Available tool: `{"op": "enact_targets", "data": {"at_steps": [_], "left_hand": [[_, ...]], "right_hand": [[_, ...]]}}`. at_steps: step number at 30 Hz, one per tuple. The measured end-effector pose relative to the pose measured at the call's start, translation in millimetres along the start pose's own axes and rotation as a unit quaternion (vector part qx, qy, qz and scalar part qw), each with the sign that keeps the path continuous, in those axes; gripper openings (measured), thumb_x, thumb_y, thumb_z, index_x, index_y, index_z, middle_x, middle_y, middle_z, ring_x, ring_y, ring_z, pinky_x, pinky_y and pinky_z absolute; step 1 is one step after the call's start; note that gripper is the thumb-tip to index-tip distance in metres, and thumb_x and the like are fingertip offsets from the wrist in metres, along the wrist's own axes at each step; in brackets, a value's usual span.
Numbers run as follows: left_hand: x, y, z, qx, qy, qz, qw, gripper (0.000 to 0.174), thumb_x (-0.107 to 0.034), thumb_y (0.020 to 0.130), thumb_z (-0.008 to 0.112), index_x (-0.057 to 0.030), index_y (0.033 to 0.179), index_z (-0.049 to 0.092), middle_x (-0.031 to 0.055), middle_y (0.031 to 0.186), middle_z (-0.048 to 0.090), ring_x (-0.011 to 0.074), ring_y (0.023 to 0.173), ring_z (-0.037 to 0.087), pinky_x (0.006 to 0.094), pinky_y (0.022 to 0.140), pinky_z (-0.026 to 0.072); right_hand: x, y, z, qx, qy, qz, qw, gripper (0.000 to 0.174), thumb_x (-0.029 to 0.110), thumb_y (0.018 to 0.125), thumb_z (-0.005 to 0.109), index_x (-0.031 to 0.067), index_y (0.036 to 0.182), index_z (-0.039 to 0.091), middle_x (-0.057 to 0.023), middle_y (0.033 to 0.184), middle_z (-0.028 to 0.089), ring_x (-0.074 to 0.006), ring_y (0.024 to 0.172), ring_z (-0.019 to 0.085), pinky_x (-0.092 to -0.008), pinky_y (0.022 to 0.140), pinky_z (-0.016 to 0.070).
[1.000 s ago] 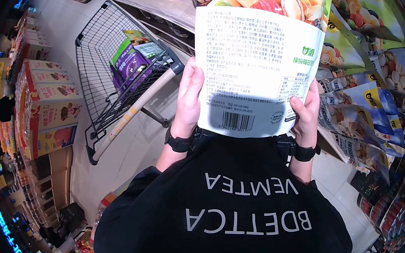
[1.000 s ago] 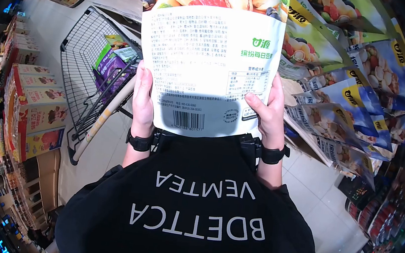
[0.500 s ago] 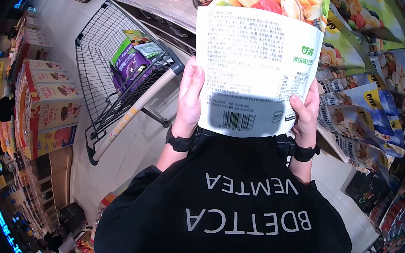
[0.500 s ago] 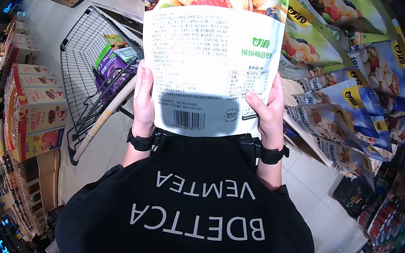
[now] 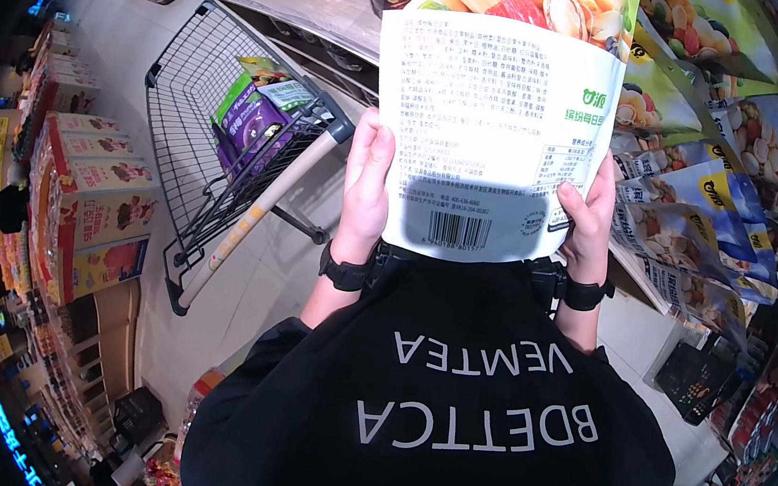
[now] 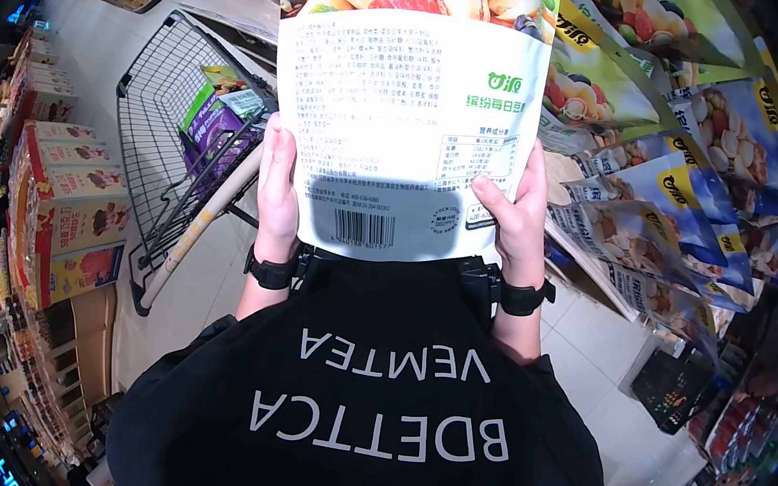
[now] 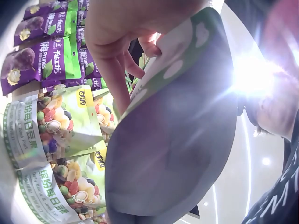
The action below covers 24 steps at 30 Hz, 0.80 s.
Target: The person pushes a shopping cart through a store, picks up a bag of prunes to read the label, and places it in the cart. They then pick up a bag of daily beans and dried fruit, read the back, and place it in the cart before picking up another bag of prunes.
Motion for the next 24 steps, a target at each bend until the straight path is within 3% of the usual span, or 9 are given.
{"op": "enact_targets", "data": {"at_steps": [8,17,19,24], "left_hand": [[-2,-2,1,-0.017,0.018,0.003,1.0,0.02,-0.022,0.094,0.032,-0.0055,0.097,0.042,0.0028,0.094,0.046,0.0077,0.088,0.042,0.0231,0.081,0.0323],[-23,-14,-19,-0.091,0.056,0.029,0.994,0.015,-0.021,0.091,0.041,-0.0064,0.09,0.04,0.0024,0.09,0.048,0.007,0.086,0.042,0.0233,0.081,0.0331],[-34,-18,-28,-0.115,0.064,0.036,0.991,0.014,-0.02,0.089,0.043,-0.006,0.091,0.04,0.0045,0.095,0.047,0.0084,0.088,0.042,0.024,0.083,0.0313],[-56,-18,-65,-0.173,0.044,0.059,0.982,0.019,-0.015,0.086,0.048,-0.0043,0.099,0.04,0.0076,0.105,0.044,0.0127,0.098,0.042,0.0287,0.088,0.0325]], "right_hand": [[0,3,1,0.0,0.002,0.01,1.0,0.065,0.006,0.071,0.064,-0.0019,0.124,0.027,-0.0124,0.112,0.05,-0.0163,0.1,0.051,-0.0282,0.087,0.0401],[-17,30,28,0.074,0.039,0.045,0.995,0.066,0.008,0.071,0.064,-0.0027,0.125,0.027,-0.0141,0.113,0.049,-0.0183,0.101,0.051,-0.0294,0.086,0.0414],[-27,36,38,0.098,0.016,0.064,0.993,0.072,0.016,0.071,0.064,-0.0043,0.127,0.023,-0.0142,0.117,0.046,-0.0188,0.105,0.049,-0.0299,0.09,0.0382],[-35,61,87,0.14,0.013,0.057,0.988,0.067,0.014,0.072,0.065,-0.0044,0.125,0.028,-0.0143,0.115,0.048,-0.019,0.102,0.051,-0.0291,0.088,0.0398]]}}
Point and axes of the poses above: each hand's wrist, its own y-axis towards the middle knuckle, its own z-axis out of the palm, x = y × z, the point moved 7 cm from there along y, towards the middle knuckle
